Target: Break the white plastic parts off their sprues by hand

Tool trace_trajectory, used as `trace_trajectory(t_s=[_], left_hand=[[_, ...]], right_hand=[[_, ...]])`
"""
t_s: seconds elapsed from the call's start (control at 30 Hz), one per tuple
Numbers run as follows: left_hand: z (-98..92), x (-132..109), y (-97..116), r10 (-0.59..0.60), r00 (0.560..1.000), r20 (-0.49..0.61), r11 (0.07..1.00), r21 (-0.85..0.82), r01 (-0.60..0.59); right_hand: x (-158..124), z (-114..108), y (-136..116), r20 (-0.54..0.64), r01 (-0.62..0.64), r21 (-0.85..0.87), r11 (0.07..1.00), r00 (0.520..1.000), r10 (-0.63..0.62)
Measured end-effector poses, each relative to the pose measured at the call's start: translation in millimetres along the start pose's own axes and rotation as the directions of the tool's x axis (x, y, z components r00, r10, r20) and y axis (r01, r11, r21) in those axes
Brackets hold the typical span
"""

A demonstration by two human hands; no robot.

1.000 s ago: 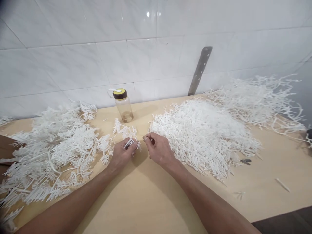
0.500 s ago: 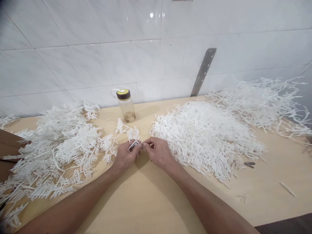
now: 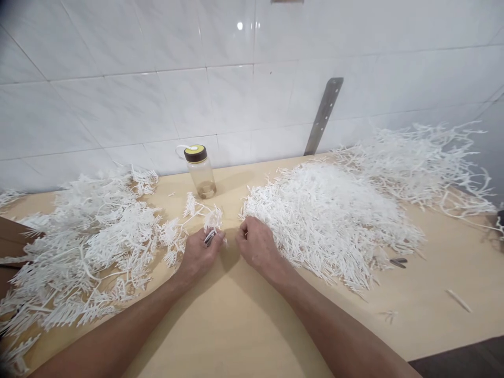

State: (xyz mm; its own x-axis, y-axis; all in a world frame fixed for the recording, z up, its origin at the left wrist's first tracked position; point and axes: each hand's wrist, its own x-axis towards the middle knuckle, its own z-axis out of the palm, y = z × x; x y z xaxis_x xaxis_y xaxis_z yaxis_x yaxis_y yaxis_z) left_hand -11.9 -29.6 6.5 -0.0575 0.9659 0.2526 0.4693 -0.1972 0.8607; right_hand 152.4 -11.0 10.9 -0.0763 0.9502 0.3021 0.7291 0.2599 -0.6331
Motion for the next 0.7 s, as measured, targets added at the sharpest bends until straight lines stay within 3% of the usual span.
trace_trajectory(t_s=[0.13, 0.27, 0.33, 0.5, 0.7], left_hand=[[-2.2, 2, 0, -0.097, 0.992, 0.086, 0.981, -0.159, 0.109], [-3.0, 3, 2, -0.119, 0.990, 0.078, 0.973, -0.192, 0.132], [-2.7, 3, 3, -0.121, 0.990, 0.065, 0.968, -0.211, 0.132], [-2.2, 3, 3, -0.156, 0.986, 0.063, 0.941, -0.295, 0.168], [-0.2, 6, -2, -0.162, 0.985, 0.056, 0.943, -0.285, 0.171]], right_hand=[[7, -8, 12, -0.135, 0.014, 0.017, 1.000, 0.991, -0.012], [8, -12, 12, -0.253, 0.095, 0.041, 0.995, 0.964, -0.082], [6, -13, 7, -0.194, 0.115, 0.102, 0.988, 0.977, -0.094], [-2, -9, -9, 0.103, 0.065, 0.263, 0.963, 0.990, -0.095], [-3, -4, -8, 0.091, 0.114, 0.261, 0.959, 0.986, -0.142]])
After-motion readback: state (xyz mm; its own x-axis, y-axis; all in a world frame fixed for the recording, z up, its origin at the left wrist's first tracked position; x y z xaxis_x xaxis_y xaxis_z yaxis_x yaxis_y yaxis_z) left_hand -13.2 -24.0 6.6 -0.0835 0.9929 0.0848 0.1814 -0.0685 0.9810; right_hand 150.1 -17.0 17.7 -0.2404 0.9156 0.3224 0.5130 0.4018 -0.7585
